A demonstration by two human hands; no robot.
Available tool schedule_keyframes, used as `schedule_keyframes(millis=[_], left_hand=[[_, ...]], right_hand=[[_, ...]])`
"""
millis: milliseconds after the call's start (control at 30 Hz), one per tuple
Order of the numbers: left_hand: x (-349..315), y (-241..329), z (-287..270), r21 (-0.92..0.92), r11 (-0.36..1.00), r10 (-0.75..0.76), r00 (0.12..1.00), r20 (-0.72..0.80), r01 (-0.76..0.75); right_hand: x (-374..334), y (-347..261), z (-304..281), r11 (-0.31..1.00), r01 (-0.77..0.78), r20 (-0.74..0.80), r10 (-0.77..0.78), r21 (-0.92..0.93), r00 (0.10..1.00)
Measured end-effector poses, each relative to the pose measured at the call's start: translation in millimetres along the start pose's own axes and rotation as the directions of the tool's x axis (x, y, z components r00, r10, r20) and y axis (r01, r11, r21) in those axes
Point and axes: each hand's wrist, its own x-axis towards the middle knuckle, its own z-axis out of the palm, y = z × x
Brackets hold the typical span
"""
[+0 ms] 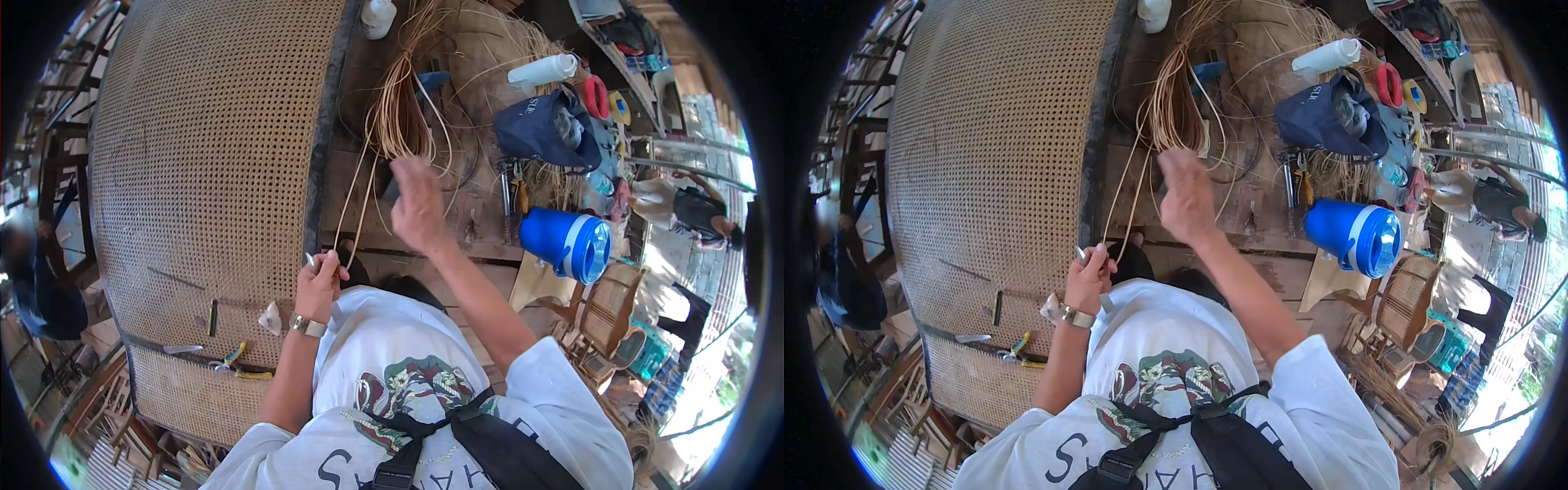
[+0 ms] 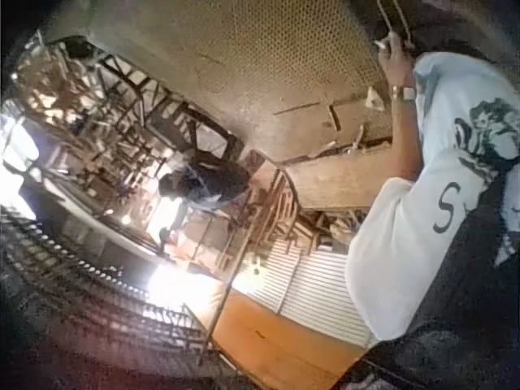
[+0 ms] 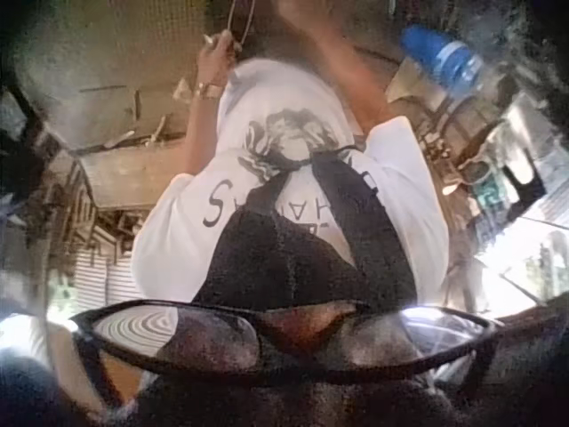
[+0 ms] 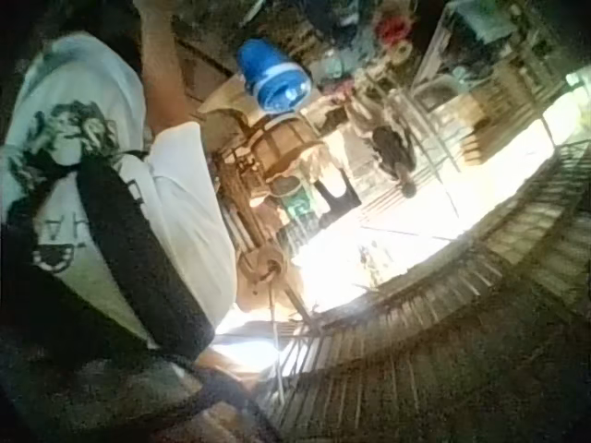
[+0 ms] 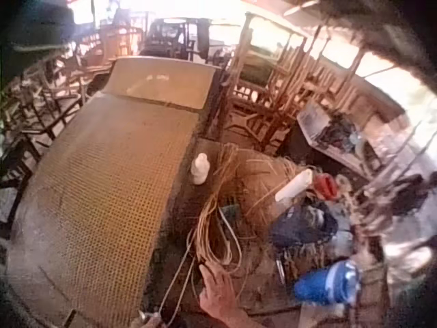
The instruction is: Measuring and cutting thin bamboo strips for use in furniture or mat weaving.
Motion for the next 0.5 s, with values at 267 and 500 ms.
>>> schedule_keyframes(millis=[267, 500], left_hand=[[-60, 3, 0, -0.272, 0.942, 0.231, 0.969, 0.091, -0.199], [-85, 19, -45, -0.363, 0.874, 0.397, 0.906, 0.148, -0.324]], right_hand=[[-170, -44, 6, 0.934, 0.032, 0.18, -0.102, 0.356, 0.978], [-553, 16, -24, 0.904, -0.427, 0.483, 0.385, -0.027, 0.786]])
